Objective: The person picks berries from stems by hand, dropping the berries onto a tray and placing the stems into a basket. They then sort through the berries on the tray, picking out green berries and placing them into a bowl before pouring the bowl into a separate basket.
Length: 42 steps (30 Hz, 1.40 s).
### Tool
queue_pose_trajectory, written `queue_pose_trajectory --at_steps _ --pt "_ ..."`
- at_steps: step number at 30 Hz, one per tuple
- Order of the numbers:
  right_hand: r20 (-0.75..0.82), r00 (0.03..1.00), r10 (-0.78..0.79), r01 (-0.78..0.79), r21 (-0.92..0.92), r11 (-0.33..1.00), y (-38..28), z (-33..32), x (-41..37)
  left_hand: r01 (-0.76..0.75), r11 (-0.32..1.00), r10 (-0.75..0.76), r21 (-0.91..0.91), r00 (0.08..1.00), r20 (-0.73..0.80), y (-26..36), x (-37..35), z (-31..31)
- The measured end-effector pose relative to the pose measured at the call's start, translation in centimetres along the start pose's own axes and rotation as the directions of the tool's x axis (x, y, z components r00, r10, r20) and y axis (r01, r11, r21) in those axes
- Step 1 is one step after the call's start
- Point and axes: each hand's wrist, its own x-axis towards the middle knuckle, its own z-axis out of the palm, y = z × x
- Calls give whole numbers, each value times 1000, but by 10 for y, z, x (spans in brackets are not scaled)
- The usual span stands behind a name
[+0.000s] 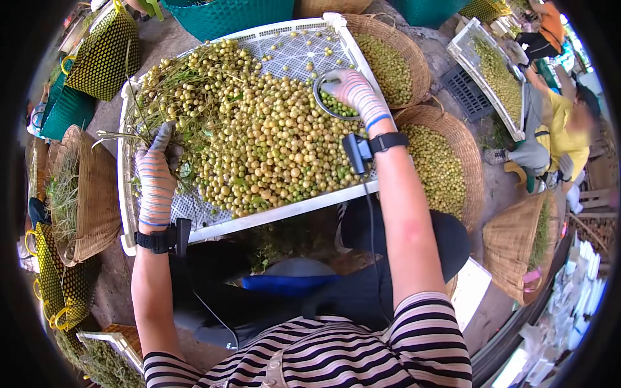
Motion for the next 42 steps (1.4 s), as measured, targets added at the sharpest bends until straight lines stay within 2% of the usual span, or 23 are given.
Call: queue_pose_trajectory --at_steps 3,6,11,13,15,17,19,21,23,24,25,26,27,28,29,30,32,35,37,38,40,41,42 --pt "-8 969 248 -212 -550 808 -16 -44 -17 -5 1000 5 10 1000 4 3 -4 3" --pt "47 889 456 -276 -739 615 -2 -44 -12 -18 1000 16 18 997 80 5 -6 0" --pt "28 1000 -9 29 -877 479 25 -24 -17 -193 960 201 203 979 -19 62 -22 -16" --pt "59 998 17 45 -890 454 27 -24 -14 -585 383 680 715 702 211 77 -14 -66" --pt "132 988 81 78 -876 477 24 -36 -9 -580 676 676 455 734 -68 102 -19 -111" --pt "155 960 231 -117 -529 840 18 -50 -7 -685 245 812 687 532 241 129 -17 -190" --pt "202 931 304 -156 -534 831 27 -54 4 -455 186 761 871 628 166 134 -46 -241" --pt "-40 925 379 -331 -576 748 18 -61 -11 -260 622 651 738 695 -304 110 -68 -264" --pt "-50 917 396 -343 -605 719 41 -54 -6 41 545 560 838 726 -400 61 -92 -313" --pt "53 813 580 -534 -332 778 41 -51 -9 -2 567 545 824 751 -373 39 -115 -294" --pt "211 686 697 -704 -49 708 41 -48 -13 18 373 595 928 762 -254 -8 -121 -358" --pt "189 737 649 -676 184 714 55 -38 -15 332 459 311 824 809 -499 -47 -136 -387" --pt "196 730 654 -683 219 697 82 -26 -6 297 362 206 884 899 -386 -64 -157 -374" --pt "237 804 545 -593 253 765 78 -29 -14 193 791 26 580 937 -347 -121 -173 -407" --pt "271 864 424 -494 293 819 69 -33 -28 372 742 -146 558 902 -407 -124 -186 -382" --pt "247 916 317 -392 372 841 50 -40 -38 369 744 -143 557 902 -407 -124 -186 -382" --pt "200 930 309 -366 408 836 47 -50 -36 290 525 -300 800 943 -145 -130 -194 -394" --pt "121 949 292 -316 397 862 52 -67 -49 -58 190 -620 980 767 165 -125 -197 -394" --pt "172 927 334 -371 570 733 65 -66 -64 514 463 -614 722 773 -157 -90 -189 -374" --pt "230 933 278 -360 538 762 62 -73 -77 460 566 -521 684 843 -136 -75 -181 -365" --pt "216 937 273 -348 580 737 61 -88 -103 396 487 -420 779 888 -190 -26 -159 -332" --pt "23 1000 19 -27 458 888 70 -98 -125 340 515 -364 787 918 -159 -12 -146 -325" --pt "360 929 84 -313 643 699 143 -120 -123 284 574 -259 768 953 -159 5 -137 -310"
